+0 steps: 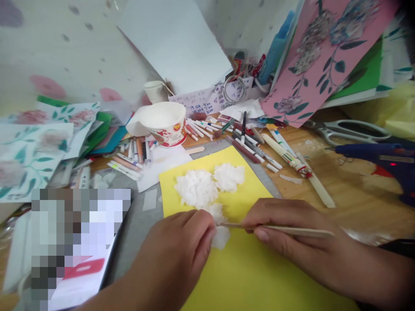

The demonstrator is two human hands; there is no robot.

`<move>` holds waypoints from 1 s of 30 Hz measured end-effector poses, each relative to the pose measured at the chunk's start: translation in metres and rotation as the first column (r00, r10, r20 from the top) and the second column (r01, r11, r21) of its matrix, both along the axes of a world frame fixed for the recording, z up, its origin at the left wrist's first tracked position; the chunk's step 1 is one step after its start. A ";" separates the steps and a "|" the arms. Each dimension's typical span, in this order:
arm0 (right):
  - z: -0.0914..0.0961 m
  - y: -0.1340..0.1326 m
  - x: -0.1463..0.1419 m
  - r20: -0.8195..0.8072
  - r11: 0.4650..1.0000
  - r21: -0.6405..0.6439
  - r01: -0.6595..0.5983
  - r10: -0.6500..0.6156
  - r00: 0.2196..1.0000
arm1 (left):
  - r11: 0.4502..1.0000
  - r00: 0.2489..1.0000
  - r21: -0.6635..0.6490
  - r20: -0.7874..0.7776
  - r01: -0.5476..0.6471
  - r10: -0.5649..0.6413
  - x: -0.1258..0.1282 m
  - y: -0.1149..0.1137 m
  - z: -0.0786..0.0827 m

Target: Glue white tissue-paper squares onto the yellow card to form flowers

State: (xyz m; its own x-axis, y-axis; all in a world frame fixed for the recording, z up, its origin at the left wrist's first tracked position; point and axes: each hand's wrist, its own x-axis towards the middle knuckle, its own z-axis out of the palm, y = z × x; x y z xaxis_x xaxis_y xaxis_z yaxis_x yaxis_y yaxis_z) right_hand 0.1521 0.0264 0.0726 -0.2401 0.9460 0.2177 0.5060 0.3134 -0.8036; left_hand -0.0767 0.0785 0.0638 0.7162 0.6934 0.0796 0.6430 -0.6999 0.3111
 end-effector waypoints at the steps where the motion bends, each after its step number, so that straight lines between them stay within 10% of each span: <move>1: 0.001 0.000 0.001 -0.004 1.000 -0.001 0.013 -0.013 1.000 | 0.999 1.000 -0.017 0.007 -0.027 0.027 0.001 0.001 -0.001; 11: 0.003 -0.012 0.004 0.013 0.972 0.237 0.013 -0.016 1.000 | 0.998 0.997 -0.025 -0.030 -0.065 0.065 0.009 0.003 -0.005; 30: 0.000 0.000 -0.018 0.288 0.978 0.164 -0.127 0.075 0.955 | 0.998 1.000 0.052 -0.006 -0.021 0.021 0.003 0.000 -0.002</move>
State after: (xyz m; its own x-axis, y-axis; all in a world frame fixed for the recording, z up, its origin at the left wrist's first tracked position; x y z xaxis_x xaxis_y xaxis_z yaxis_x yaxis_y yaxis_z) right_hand 0.1344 0.0269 0.0730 -0.4077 0.8653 0.2916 0.6596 0.4999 -0.5612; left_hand -0.0735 0.0785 0.0620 0.7019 0.7035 0.1114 0.6596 -0.7011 0.2710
